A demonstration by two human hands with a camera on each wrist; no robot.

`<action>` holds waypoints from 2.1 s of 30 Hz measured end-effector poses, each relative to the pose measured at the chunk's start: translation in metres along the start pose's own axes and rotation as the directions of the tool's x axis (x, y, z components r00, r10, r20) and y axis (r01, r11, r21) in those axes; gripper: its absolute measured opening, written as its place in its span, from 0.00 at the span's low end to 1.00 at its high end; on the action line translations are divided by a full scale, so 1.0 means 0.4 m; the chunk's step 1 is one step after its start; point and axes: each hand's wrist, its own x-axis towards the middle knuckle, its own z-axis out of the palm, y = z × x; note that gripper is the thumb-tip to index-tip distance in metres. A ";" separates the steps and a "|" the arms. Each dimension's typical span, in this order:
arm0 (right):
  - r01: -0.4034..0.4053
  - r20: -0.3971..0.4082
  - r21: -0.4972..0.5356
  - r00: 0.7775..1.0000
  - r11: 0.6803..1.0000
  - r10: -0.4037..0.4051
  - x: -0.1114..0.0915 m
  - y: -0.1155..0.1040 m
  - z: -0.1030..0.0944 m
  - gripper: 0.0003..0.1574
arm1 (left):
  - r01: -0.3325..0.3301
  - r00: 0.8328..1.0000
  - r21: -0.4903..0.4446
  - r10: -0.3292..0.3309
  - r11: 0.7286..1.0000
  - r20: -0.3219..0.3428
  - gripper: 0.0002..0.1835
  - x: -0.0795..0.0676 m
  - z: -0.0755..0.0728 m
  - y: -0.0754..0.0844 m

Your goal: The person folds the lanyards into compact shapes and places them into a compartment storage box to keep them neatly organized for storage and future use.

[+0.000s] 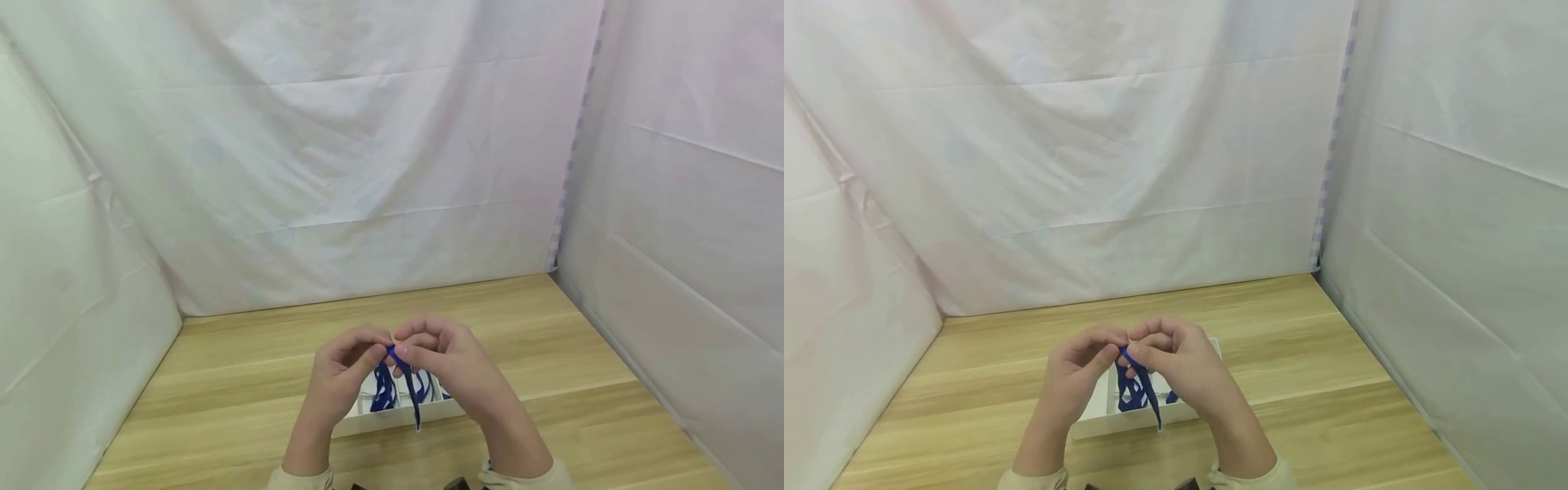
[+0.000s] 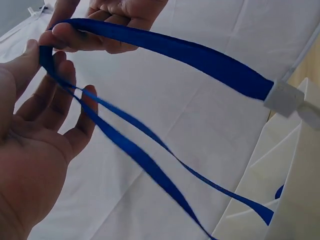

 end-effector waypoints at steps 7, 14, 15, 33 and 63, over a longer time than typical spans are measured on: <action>-0.049 0.143 0.127 0.989 0.991 0.030 0.013 0.024 -0.005 0.14 | -0.008 0.995 0.102 0.019 0.995 -0.101 0.03 0.014 0.010 0.007; -0.027 0.261 0.227 0.965 0.974 -0.034 0.009 0.041 -0.013 0.23 | -0.035 0.996 0.105 0.042 0.994 -0.072 0.04 0.021 0.013 0.004; -0.008 0.248 0.214 0.968 0.977 -0.046 0.007 0.041 -0.012 0.24 | -0.039 0.997 0.106 0.046 0.994 -0.068 0.04 0.019 0.014 0.003; 0.116 -0.201 -0.001 0.973 0.993 -0.113 -0.003 0.010 0.021 0.16 | 0.008 0.999 0.099 -0.004 0.995 -0.034 0.10 -0.018 0.042 -0.003; 0.133 -0.196 -0.010 0.972 0.991 -0.132 0.023 0.008 0.048 0.14 | 0.153 0.983 -0.049 -0.147 0.987 0.108 0.47 -0.021 0.055 0.004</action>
